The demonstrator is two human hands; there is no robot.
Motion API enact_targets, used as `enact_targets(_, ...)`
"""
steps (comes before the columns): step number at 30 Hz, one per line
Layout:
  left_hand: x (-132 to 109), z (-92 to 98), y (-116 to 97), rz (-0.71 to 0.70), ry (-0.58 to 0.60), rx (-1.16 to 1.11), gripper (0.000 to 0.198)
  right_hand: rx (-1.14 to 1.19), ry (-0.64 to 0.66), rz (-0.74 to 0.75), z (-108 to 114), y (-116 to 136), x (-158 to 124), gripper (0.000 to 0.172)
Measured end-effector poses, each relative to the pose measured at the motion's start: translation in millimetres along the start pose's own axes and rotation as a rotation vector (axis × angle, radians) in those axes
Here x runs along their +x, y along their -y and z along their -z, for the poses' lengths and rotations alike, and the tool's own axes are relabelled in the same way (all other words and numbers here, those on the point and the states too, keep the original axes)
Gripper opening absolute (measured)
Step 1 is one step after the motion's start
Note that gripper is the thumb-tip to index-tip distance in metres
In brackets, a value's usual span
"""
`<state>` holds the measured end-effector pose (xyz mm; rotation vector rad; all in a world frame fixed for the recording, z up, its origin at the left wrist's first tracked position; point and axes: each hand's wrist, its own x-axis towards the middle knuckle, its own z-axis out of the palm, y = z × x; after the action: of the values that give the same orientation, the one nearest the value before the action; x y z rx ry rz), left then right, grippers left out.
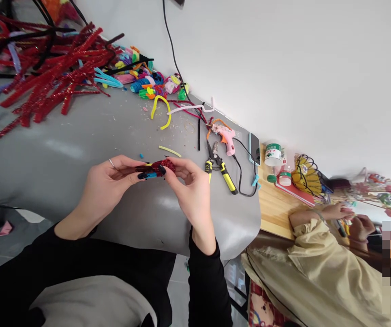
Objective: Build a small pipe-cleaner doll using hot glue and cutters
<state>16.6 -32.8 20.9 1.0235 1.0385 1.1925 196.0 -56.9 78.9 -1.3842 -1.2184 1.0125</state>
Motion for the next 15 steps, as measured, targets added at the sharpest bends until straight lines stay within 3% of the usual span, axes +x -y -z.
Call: enact_targets(15,0.8,-1.3,-4.5,0.010,0.001,0.020,0.042,-0.023,-0.005,0.026,0.1,-2.0,2.2,0.022)
